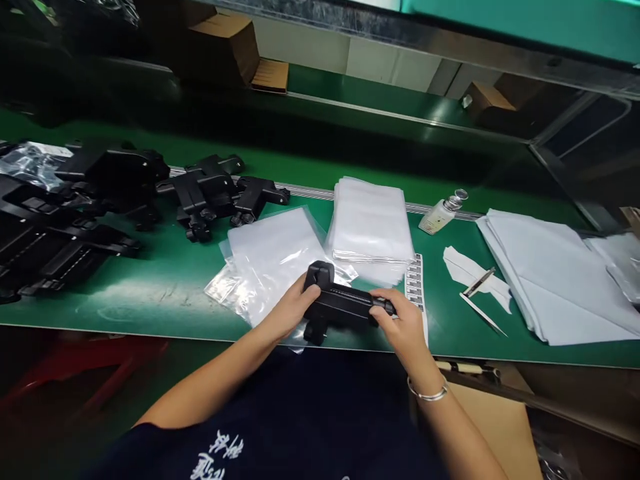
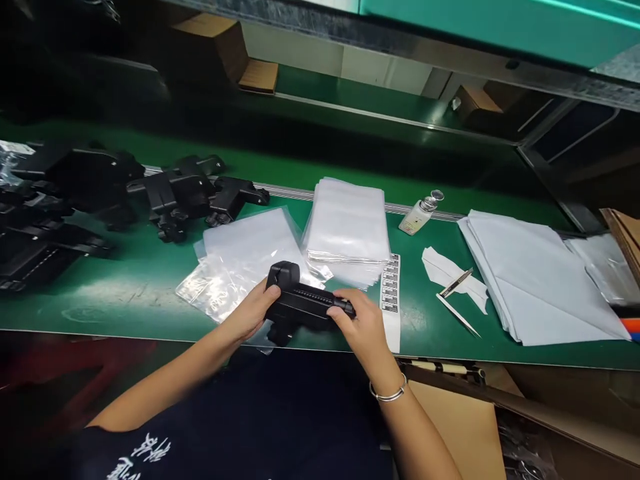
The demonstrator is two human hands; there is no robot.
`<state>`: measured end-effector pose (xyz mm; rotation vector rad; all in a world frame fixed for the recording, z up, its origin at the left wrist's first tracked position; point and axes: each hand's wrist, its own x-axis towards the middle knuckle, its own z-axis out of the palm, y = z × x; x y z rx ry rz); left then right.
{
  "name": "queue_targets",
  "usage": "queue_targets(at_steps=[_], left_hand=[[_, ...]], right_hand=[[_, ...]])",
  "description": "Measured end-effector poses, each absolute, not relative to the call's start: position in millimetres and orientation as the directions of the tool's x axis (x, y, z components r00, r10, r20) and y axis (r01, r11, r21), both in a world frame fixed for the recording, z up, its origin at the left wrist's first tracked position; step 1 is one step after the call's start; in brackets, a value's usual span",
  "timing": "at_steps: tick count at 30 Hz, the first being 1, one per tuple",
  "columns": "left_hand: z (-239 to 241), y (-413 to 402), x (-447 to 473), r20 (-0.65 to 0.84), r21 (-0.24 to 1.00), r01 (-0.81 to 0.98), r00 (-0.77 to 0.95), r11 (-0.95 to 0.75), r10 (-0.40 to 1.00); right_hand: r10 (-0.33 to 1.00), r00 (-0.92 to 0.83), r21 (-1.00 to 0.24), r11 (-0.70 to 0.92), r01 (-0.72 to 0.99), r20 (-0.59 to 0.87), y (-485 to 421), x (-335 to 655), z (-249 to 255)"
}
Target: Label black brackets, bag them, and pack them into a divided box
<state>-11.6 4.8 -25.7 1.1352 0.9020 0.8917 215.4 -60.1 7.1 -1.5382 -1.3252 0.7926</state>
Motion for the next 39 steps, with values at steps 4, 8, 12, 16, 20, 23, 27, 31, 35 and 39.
queue_targets(at_steps=[4, 8, 12, 16, 20, 23, 27, 31, 35, 39], left_hand=[[-29, -1, -8, 0.043, 0.995, 0.076, 0.309, -0.070, 0.950], [-24, -3, -4, 0.052, 0.993, 0.086, 0.293, -0.080, 0.955], [-24, -2, 13, -0.274, 0.934, -0.130, 0.336, 0.332, 0.901], [-23, -5, 21, -0.393, 0.812, -0.203, 0.503, 0.547, 0.770], [-15, -8, 12, -0.030, 0.996, -0.052, 0.550, 0.070, 0.834], [-13, -5, 3, 0.275, 0.886, 0.122, 0.638, -0.447, 0.720], [-17, -1, 0, 0.518, 0.572, 0.121, 0.713, -0.811, 0.472], [-14, -4, 1, 0.465, 0.620, 0.160, 0.714, -0.768, 0.524], [-3, -9, 2, 0.176, 0.911, 0.189, 0.625, -0.366, 0.761], [-4, -12, 7, -0.038, 0.999, 0.024, 0.561, 0.030, 0.827]], right_hand=[[0.972, 0.212, -0.945, -0.161, 0.285, -0.102, -56, 220, -4], [0.969, 0.239, -0.965, -0.120, 0.232, -0.063, -56, 223, -14], [0.846, -0.008, -0.613, 0.394, 0.684, 0.534, -68, 234, -2], [0.681, -0.326, -0.271, 0.615, 0.740, 0.656, -80, 253, 6], [0.848, 0.021, -0.660, 0.397, 0.638, 0.530, -89, 270, -9], [0.948, 0.164, -0.925, 0.211, 0.315, 0.272, -92, 274, -25], [0.953, 0.204, -0.964, 0.186, 0.192, 0.224, -94, 271, -36], [0.931, 0.191, -0.912, 0.236, 0.334, 0.311, -98, 273, -32], [0.819, -0.039, -0.554, 0.422, 0.717, 0.573, -103, 281, -15], [0.683, -0.335, -0.247, 0.606, 0.756, 0.649, -107, 275, -1]])
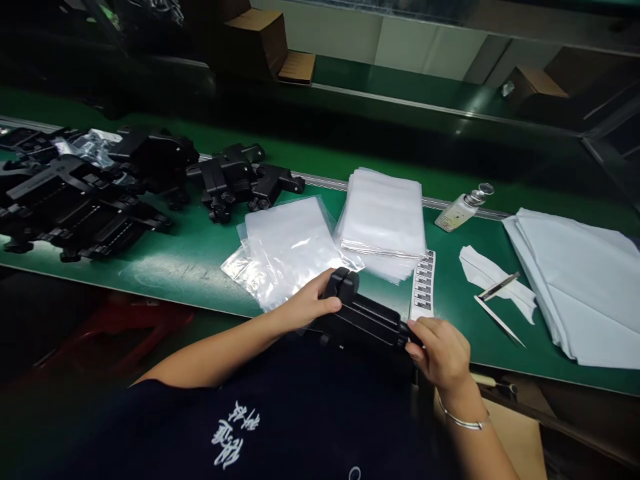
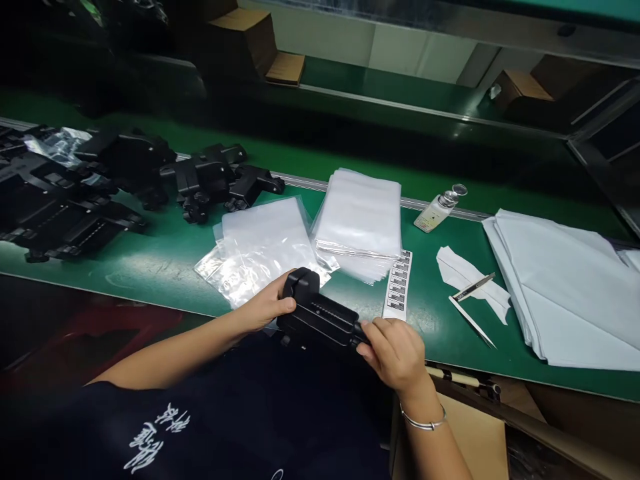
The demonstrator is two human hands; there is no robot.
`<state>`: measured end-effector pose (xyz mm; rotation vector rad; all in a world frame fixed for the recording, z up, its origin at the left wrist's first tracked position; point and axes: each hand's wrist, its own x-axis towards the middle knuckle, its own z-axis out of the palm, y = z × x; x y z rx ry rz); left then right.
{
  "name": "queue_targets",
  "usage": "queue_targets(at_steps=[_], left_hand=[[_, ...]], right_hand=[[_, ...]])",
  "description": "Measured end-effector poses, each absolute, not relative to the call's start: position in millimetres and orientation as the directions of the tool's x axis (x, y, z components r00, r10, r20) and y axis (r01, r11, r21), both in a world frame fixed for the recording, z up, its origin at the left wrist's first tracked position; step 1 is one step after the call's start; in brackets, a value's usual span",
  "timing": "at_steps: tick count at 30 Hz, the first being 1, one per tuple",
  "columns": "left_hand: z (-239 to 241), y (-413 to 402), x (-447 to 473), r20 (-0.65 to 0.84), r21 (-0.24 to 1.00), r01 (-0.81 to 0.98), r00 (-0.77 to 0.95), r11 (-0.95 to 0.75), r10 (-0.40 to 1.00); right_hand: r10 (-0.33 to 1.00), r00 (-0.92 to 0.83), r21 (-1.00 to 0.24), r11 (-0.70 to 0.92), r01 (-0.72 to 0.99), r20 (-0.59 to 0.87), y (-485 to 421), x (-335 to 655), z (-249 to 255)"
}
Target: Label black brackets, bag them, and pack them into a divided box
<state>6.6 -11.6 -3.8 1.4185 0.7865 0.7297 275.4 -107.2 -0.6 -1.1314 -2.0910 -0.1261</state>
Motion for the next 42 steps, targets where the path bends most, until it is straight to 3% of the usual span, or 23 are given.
queue_targets(at_steps=[2, 4, 7, 10, 13, 17, 23, 25, 30, 33, 36, 39, 42], left_hand=[[-8, -14, 7, -0.058, 0.998, 0.001, 0.516, 0.068, 0.855], [-10, -16, 3, -0.028, 0.999, 0.048, 0.475, 0.006, 0.879], [-9, -16, -9, 0.046, 0.969, 0.193, 0.462, -0.151, 0.885], [-8, -15, -16, 0.087, 0.934, 0.273, 0.450, -0.230, 0.889], [-11, -15, -14, 0.108, 0.956, 0.215, 0.376, -0.200, 0.920], [-22, -13, -5, 0.089, 0.987, 0.102, 0.279, -0.121, 0.956], [-29, -7, -2, -0.034, 0.999, 0.014, 0.297, 0.031, 0.954], [-25, -6, -4, -0.046, 0.999, 0.009, 0.297, 0.046, 0.954], [-22, -1, -7, -0.028, 0.999, -0.024, 0.256, 0.036, 0.966], [-27, 0, -9, -0.094, 0.991, -0.068, 0.222, 0.112, 0.970], [-27, -4, -12, -0.016, 0.999, -0.026, 0.219, 0.022, 0.976], [-22, -7, -16, 0.100, 0.992, 0.048, 0.257, -0.116, 0.961], [-18, -4, -19, 0.111, 0.991, 0.045, 0.248, -0.126, 0.962]], right_hand=[[0.727, -0.284, -0.355, 0.589, 0.726, 0.625, -108, 266, 2], [0.850, -0.121, -0.596, 0.454, 0.663, 0.513, -108, 257, 2], [0.993, 0.073, -0.914, 0.059, 0.401, 0.096, -105, 249, 3], [0.981, 0.027, -0.975, -0.195, 0.104, -0.193, -101, 246, 5], [0.988, 0.052, -0.989, -0.147, -0.003, -0.147, -98, 243, 5], [0.990, 0.132, -0.989, -0.067, 0.132, -0.049, -93, 235, -2], [0.981, 0.153, -0.993, -0.115, -0.020, -0.117, -77, 222, -14], [0.981, 0.160, -0.993, -0.116, 0.020, -0.111, -73, 220, -19], [0.976, 0.216, -0.933, -0.078, 0.351, -0.001, -66, 216, -26], [0.980, 0.195, -0.960, -0.027, 0.280, 0.029, -62, 212, -27], [0.978, 0.208, -0.988, -0.027, 0.151, 0.005, -55, 207, -32], [0.956, 0.294, -0.968, -0.089, 0.234, -0.017, -51, 204, -37], [0.958, 0.286, -0.943, -0.081, 0.322, 0.015, -50, 201, -37]])
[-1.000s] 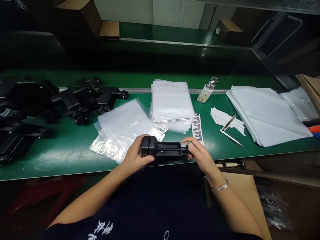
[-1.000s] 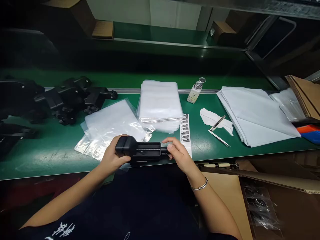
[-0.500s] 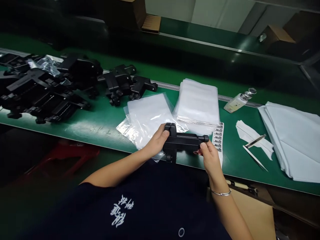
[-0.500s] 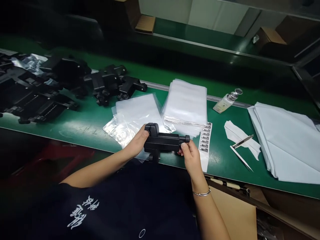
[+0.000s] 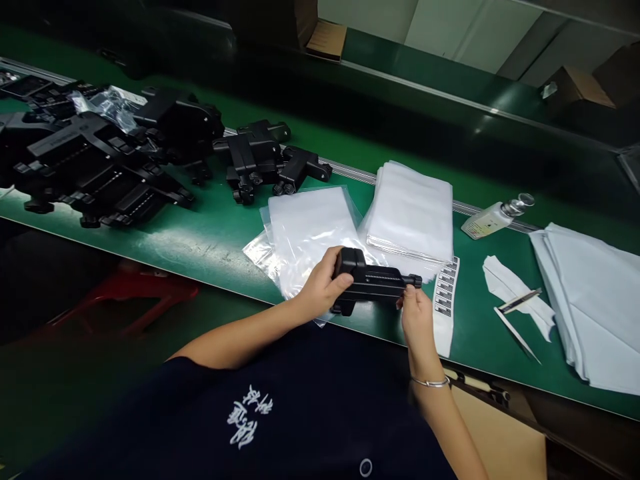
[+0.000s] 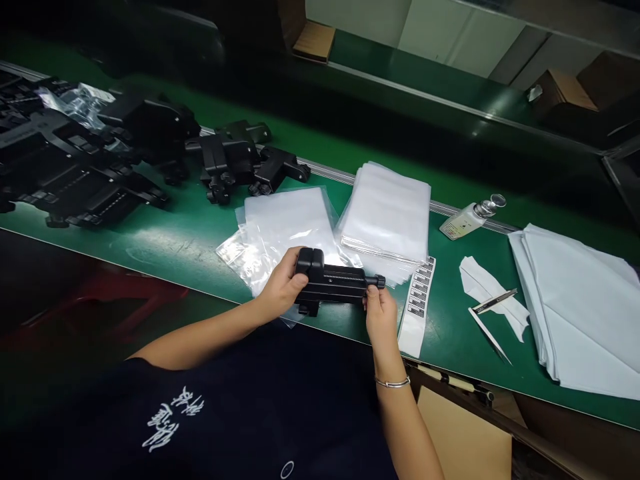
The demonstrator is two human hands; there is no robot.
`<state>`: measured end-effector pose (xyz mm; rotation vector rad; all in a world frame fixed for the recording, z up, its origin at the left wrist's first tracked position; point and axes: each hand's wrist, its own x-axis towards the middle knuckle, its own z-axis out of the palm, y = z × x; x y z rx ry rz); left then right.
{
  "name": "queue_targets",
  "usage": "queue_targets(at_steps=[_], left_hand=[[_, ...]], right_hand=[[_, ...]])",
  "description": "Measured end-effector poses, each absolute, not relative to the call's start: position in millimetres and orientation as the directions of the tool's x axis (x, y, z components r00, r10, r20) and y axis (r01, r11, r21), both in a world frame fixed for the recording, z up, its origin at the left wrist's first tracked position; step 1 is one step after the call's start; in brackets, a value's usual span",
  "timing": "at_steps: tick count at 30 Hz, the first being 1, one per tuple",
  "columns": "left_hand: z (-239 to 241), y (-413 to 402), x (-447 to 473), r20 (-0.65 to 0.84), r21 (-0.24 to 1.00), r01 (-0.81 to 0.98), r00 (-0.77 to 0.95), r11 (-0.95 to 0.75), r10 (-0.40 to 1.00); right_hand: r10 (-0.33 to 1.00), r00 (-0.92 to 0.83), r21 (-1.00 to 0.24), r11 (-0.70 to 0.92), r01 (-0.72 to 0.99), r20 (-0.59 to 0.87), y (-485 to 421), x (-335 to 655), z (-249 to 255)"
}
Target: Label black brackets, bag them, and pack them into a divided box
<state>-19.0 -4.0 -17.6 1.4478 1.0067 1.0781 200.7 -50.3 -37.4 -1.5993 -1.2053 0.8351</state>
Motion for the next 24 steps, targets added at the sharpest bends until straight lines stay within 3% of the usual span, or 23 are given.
queue_targets(at_steps=[4, 8, 11, 14, 17, 19, 21, 24], left_hand=[[-18, 0, -22, 0.074, 0.997, -0.006, 0.184, -0.074, 0.980], [-21, 0, -18, 0.115, 0.989, -0.111, 0.179, -0.096, 0.977], [-20, 9, -11, -0.097, 0.945, -0.308, 0.058, 0.110, 0.994], [-18, 22, -4, -0.374, 0.784, -0.529, 0.017, 0.325, 0.927], [-17, 27, 2, -0.450, 0.697, -0.610, 0.039, 0.378, 0.892], [-17, 25, 6, -0.464, 0.688, -0.605, 0.056, 0.400, 0.884], [-16, 20, 10, -0.447, 0.718, -0.556, 0.092, 0.419, 0.890], [-10, 11, 14, -0.273, 0.862, -0.372, 0.230, 0.344, 0.934]], right_hand=[[0.976, 0.205, -0.960, 0.011, 0.279, 0.070, -51, 199, -33], [0.957, 0.287, -0.967, -0.024, 0.255, 0.052, -54, 195, -33], [0.968, 0.186, -0.941, 0.098, 0.323, 0.165, -62, 188, -29], [0.911, -0.121, -0.759, 0.398, 0.515, 0.395, -74, 179, -21], [0.809, -0.298, -0.587, 0.577, 0.568, 0.507, -86, 174, -13], [0.829, -0.176, -0.630, 0.525, 0.572, 0.531, -89, 176, -8], [0.888, 0.084, -0.804, 0.365, 0.470, 0.452, -88, 183, -5], [0.945, 0.314, -0.995, 0.082, 0.052, 0.094, -79, 198, -7]])
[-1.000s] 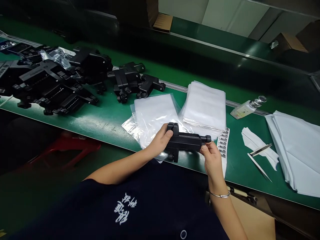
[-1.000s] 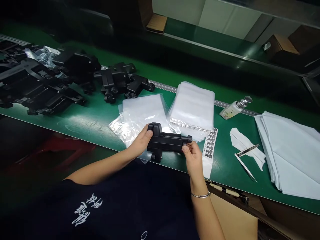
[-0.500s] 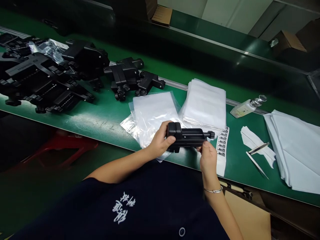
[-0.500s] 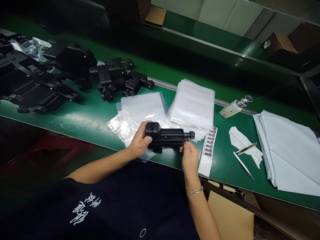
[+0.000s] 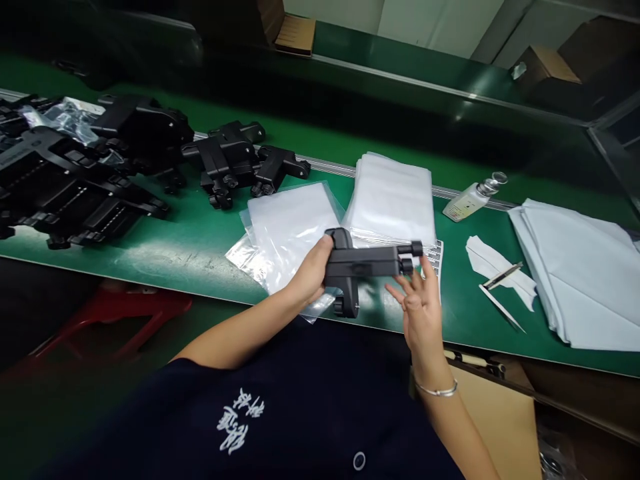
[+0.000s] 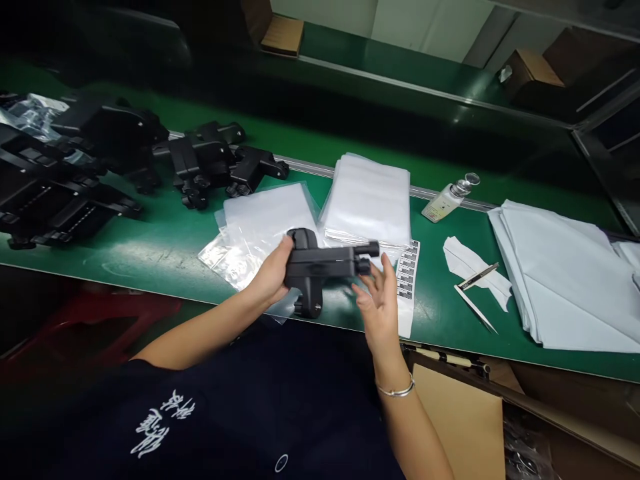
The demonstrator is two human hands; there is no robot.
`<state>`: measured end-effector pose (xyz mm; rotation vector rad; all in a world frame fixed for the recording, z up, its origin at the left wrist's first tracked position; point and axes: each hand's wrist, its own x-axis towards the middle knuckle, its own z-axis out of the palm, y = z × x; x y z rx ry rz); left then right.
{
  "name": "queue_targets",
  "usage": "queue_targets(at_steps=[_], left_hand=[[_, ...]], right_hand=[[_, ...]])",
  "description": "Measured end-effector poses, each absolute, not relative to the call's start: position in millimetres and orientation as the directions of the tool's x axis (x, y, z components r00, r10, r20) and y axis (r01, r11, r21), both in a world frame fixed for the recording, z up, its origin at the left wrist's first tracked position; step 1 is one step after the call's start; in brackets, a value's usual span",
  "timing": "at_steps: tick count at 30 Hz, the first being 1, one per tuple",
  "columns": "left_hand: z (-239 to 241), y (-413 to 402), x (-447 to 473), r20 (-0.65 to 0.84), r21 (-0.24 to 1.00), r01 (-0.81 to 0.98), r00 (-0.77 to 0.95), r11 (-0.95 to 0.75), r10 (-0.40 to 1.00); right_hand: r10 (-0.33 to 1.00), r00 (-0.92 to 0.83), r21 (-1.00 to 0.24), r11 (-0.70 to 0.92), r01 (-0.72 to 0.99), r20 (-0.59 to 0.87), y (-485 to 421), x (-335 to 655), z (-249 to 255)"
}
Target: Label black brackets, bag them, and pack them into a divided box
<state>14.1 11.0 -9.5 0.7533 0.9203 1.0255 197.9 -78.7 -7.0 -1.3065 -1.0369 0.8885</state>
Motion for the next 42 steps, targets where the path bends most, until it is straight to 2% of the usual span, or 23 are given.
queue_targets(at_steps=[3, 6, 8, 11, 15, 17, 21, 24, 26, 29, 31, 33, 35, 38, 42], left_hand=[[3, 3, 15, -0.040, 0.975, -0.166, 0.518, 0.146, 0.855], [11, -2, 17, 0.034, 0.998, -0.059, 0.714, 0.012, 0.699], [14, -2, 22, 0.026, 1.000, -0.011, 0.709, -0.025, 0.705], [16, 3, 34, -0.016, 1.000, 0.013, 0.618, 0.010, 0.786], [20, 8, 40, -0.072, 0.996, 0.083, 0.577, 0.030, 0.814], [22, 6, 34, -0.018, 0.995, 0.085, 0.619, -0.045, 0.785], [19, -2, 10, 0.077, 0.953, 0.128, 0.776, -0.276, 0.626], [13, -7, -3, 0.114, 0.927, 0.141, 0.777, -0.348, 0.619], [10, -9, -5, 0.117, 0.960, 0.086, 0.739, -0.265, 0.663], [7, -11, 0, -0.002, 0.991, -0.096, 0.680, 0.091, 0.733], [4, -13, 5, -0.139, 0.900, -0.223, 0.667, 0.375, 0.732], [-1, -16, 9, -0.298, 0.740, -0.281, 0.678, 0.612, 0.672], [-8, -18, 11, -0.437, 0.562, -0.285, 0.696, 0.777, 0.571], [-17, -19, 9, -0.538, 0.375, -0.295, 0.703, 0.879, 0.465], [-22, -10, 5, -0.613, 0.270, -0.277, 0.689, 0.922, 0.387]], right_hand=[[0.915, 0.349, -0.934, -0.074, -0.350, -0.203, -69, 210, -20], [0.869, 0.318, -0.786, -0.121, -0.606, -0.379, -67, 212, -36], [0.847, 0.275, -0.715, -0.163, -0.680, -0.455, -70, 208, -45], [0.825, 0.261, -0.706, -0.215, -0.675, -0.500, -75, 198, -51], [0.856, 0.252, -0.765, -0.226, -0.603, -0.452, -78, 195, -53], [0.879, 0.279, -0.802, -0.172, -0.573, -0.387, -80, 201, -51], [0.908, 0.407, -0.905, 0.083, -0.418, -0.104, -89, 217, -40], [0.931, 0.357, -0.937, 0.187, -0.296, 0.073, -97, 227, -30], [0.952, 0.291, -0.951, 0.170, -0.256, 0.092, -99, 233, -25], [0.975, 0.215, -0.976, 0.096, -0.194, 0.053, -99, 240, -19], [0.981, 0.196, -0.991, 0.030, -0.127, 0.005, -97, 242, -15], [0.975, 0.221, -0.997, -0.011, -0.082, -0.029, -93, 241, -13], [0.966, 0.256, -0.997, -0.015, -0.077, -0.035, -90, 236, -13], [0.961, 0.274, -0.997, -0.015, -0.071, -0.034, -87, 228, -13], [0.960, 0.281, -0.999, -0.013, 0.048, 0.001, -86, 218, 0]])
